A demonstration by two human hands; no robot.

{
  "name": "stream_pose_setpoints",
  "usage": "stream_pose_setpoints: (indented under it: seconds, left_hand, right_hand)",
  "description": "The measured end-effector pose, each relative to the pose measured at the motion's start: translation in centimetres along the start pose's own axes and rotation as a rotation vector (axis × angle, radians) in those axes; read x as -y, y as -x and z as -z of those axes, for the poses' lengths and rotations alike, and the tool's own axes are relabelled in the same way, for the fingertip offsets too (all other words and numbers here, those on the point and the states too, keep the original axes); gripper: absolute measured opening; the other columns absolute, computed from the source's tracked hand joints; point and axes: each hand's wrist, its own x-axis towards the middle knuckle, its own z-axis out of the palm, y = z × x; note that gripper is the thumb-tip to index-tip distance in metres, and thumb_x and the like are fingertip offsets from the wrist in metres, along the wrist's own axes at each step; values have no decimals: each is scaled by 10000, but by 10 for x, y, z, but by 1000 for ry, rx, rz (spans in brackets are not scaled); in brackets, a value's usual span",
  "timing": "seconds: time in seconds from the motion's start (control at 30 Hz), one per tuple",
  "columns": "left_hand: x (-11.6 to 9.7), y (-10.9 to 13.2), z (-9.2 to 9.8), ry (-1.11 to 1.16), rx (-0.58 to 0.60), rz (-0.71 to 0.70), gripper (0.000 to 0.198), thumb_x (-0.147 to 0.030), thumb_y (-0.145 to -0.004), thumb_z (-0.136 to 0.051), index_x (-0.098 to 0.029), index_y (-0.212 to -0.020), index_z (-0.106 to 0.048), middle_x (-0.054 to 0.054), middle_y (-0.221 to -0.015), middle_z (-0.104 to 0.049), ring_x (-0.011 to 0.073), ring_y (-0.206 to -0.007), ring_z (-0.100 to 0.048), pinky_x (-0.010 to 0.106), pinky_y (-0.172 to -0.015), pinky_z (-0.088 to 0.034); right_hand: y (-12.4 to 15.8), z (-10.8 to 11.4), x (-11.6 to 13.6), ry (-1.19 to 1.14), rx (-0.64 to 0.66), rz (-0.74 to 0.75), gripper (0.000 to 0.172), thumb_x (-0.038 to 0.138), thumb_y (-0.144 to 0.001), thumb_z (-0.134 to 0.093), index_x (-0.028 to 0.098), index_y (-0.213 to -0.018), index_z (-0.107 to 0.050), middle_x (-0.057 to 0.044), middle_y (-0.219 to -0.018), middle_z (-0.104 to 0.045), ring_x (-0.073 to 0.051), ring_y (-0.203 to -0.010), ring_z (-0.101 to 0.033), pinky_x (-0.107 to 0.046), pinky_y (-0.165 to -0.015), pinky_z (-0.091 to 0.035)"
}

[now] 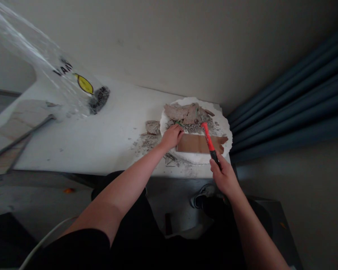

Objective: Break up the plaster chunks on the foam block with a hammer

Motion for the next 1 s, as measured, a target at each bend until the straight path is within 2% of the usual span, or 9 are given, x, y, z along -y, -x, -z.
stream_pose_setpoints:
  seconds: [0.07, 0.13, 0.27, 0.43, 0.53, 0.63, 0.77, 0.9, 1.0]
  left_hand:
    - [-4, 0, 0, -12, -7, 40, 128, -208, -907, -484, -175, -910, -608, 102, -985, -631, 237, -964, -591, 387, -873, -497]
    - [-9, 0, -2, -30, -30, 83, 130, -202, -908, -476, -175, -898, -602, 108, -981, -626, 244, -972, -586, 397, -887, -490]
    - [-19, 2, -8, -41, -99, 145, 124, -183, -908, -467, -178, -873, -586, 116, -970, -621, 258, -979, -576, 417, -899, -474]
    - [-21, 6, -14, -48, -152, 161, 139, -186, -922, -445, -182, -874, -576, 113, -983, -619, 259, -981, -562, 428, -894, -465]
    - [-20, 7, -16, -49, -150, 159, 157, -196, -933, -433, -178, -877, -579, 113, -986, -619, 256, -980, -558, 425, -899, -461]
    - [-19, 7, -16, -48, -141, 161, 162, -205, -937, -435, -172, -886, -586, 117, -992, -620, 256, -985, -554, 418, -898, -461]
    - [-18, 8, -15, -60, -145, 154, 173, -207, -938, -434, -163, -892, -595, 118, -994, -619, 254, -988, -551, 413, -896, -461]
    - [-18, 8, -14, -62, -139, 127, 178, -207, -938, -428, -172, -879, -592, 115, -975, -622, 254, -974, -548, 418, -890, -460]
    - [-18, 8, -15, -63, -142, 118, 177, -214, -939, -426, -183, -878, -589, 107, -968, -624, 247, -958, -549, 412, -889, -462]
  right_hand:
    - [-3, 7, -9, 211, -47, -9, 555, 440, -957, -433, 194, -1454, -467, -117, -946, -685, -246, -796, -642, -340, -697, -490]
    - [-5, 12, -17, 403, -38, -64, 558, 423, -964, -414, 201, -1474, -449, -146, -989, -703, -292, -839, -663, -383, -745, -487]
    - [3, 15, -27, 645, 17, -117, 561, 391, -984, -364, 175, -1499, -414, -155, -905, -723, -310, -746, -673, -393, -702, -476]
    - [24, 18, -26, 702, 55, -95, 547, 393, -989, -358, 186, -1491, -423, -127, -829, -720, -294, -691, -663, -363, -650, -455]
    - [23, 22, -23, 594, 50, -98, 542, 411, -978, -386, 208, -1477, -446, -121, -834, -703, -289, -713, -656, -358, -656, -455]
    - [14, 20, -14, 298, 32, -47, 523, 428, -970, -423, 225, -1451, -469, -74, -800, -657, -234, -679, -615, -320, -619, -453]
    - [1, 9, 10, -116, 109, -41, 500, 450, -963, -465, 210, -1401, -491, 40, -624, -469, -122, -493, -433, -233, -469, -364]
    - [-5, 2, 30, -258, 180, -62, 496, 442, -942, -517, 214, -1383, -498, 71, -613, -400, -77, -444, -332, -199, -405, -284]
    - [-4, 1, 34, -322, 196, -112, 506, 453, -944, -511, 229, -1395, -472, 83, -607, -383, -67, -420, -303, -189, -377, -263]
